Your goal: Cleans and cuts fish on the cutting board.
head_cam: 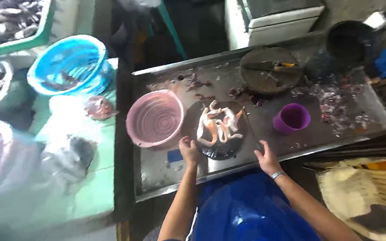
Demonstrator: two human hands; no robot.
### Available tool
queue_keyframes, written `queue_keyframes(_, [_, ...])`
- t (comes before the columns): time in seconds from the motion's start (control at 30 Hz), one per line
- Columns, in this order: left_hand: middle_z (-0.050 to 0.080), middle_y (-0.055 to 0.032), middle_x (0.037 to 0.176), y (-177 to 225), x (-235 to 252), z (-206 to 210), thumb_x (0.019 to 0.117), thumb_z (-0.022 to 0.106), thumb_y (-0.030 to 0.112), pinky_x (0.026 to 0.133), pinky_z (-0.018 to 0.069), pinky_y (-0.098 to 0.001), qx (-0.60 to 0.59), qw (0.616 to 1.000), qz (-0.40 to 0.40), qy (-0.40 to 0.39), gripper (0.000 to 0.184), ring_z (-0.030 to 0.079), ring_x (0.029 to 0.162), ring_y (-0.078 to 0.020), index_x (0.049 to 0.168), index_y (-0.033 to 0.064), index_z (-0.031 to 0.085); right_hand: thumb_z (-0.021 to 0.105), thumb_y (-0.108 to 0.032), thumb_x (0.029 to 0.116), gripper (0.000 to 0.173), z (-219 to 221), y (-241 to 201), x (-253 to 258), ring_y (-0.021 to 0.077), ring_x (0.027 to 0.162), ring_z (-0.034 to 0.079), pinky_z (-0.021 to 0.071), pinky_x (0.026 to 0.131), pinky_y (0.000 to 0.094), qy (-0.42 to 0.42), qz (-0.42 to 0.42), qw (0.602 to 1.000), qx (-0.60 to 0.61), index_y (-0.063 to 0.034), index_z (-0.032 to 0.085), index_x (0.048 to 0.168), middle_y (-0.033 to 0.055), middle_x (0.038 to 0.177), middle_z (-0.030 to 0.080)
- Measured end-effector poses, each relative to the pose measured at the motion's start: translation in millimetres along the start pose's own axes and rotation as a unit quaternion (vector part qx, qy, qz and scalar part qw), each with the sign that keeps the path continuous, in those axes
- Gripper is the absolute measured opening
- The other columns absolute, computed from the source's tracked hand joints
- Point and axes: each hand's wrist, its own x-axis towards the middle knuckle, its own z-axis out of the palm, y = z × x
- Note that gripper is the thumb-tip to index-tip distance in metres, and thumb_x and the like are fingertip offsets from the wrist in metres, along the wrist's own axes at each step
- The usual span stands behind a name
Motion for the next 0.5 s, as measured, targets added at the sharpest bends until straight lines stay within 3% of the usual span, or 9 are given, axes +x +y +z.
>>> queue_keyframes(0.03, [0.065,-0.0226,0.123,12,2,7,0.0984,0.059,0.021,0.096,0.0537,-0.0537,-0.013,1.000,0.009,-0.003,0.048,0.065,0.111,-0.0334,0.141,0.0000,0.050,0.056,-0.015,0.1004,0.063,-8,8,7,0.0343,0.126,0.062,0.0530,0.104,0.0509,-0.003,0.006,0.999,-0.054,-0.0091,0.033,0.159,0.0227,0.147,0.052])
queue_keyframes(0.07, [0.064,-0.0227,0.125,29,4,17,0.0983,0.059,0.020,0.096,0.0538,-0.0522,-0.026,0.999,0.016,-0.010,0.049,0.065,0.111,-0.0326,0.141,-0.0003,0.049,0.057,-0.008,0.0960,0.069,-14,17,18,0.0376,0.129,0.059,0.0525,0.105,0.0524,-0.008,0.016,0.995,-0.098,-0.0125,0.032,0.160,0.0250,0.150,0.047])
queue_keyframes(0.17, [0.061,-0.0200,0.129,92,-9,62,0.1008,0.059,0.022,0.091,0.0557,-0.0489,-0.051,0.994,0.073,-0.068,0.050,0.065,0.107,-0.0287,0.144,0.0021,0.046,0.058,0.000,0.0894,0.068,-14,64,52,0.0377,0.126,0.059,0.0545,0.101,0.0523,-0.022,0.069,0.989,-0.130,-0.0200,0.047,0.153,0.0250,0.150,0.046])
queue_keyframes(0.27, [0.060,-0.0205,0.132,166,-29,123,0.1009,0.062,0.019,0.089,0.0595,-0.0468,-0.012,0.965,0.199,-0.173,0.048,0.067,0.108,-0.0284,0.143,0.0014,0.048,0.055,-0.002,0.0921,0.066,-8,107,80,0.0416,0.126,0.059,0.0550,0.098,0.0564,-0.051,0.085,0.987,-0.125,-0.0250,0.047,0.153,0.0266,0.153,0.043])
queue_keyframes(0.33, [0.062,-0.0172,0.132,216,-49,176,0.0986,0.064,0.019,0.092,0.0577,-0.0486,0.043,0.932,0.275,-0.231,0.041,0.066,0.111,-0.0278,0.137,0.0053,0.056,0.063,-0.012,0.0961,0.062,-14,122,87,0.0456,0.133,0.052,0.0509,0.104,0.0598,-0.090,0.060,0.988,-0.112,-0.0274,0.047,0.154,0.0277,0.156,0.038])
queue_keyframes(0.4, [0.061,-0.0134,0.133,263,-72,243,0.0984,0.064,0.019,0.097,0.0563,-0.0479,0.073,0.893,0.333,-0.292,0.031,0.064,0.117,-0.0264,0.128,0.0104,0.065,0.066,-0.025,0.0975,0.055,-39,134,88,0.0424,0.137,0.048,0.0455,0.110,0.0602,-0.109,0.006,0.987,-0.115,-0.0288,0.053,0.151,0.0225,0.153,0.045])
queue_keyframes(0.5, [0.067,-0.0116,0.125,293,-82,353,0.0984,0.060,0.015,0.101,0.0530,-0.0544,0.158,0.827,0.361,-0.401,0.023,0.063,0.119,-0.0300,0.118,0.0127,0.072,0.056,-0.020,0.0982,0.032,-110,153,83,0.0278,0.122,0.064,0.0533,0.103,0.0464,-0.002,-0.042,0.996,-0.081,-0.0151,0.071,0.126,0.0133,0.134,0.064])
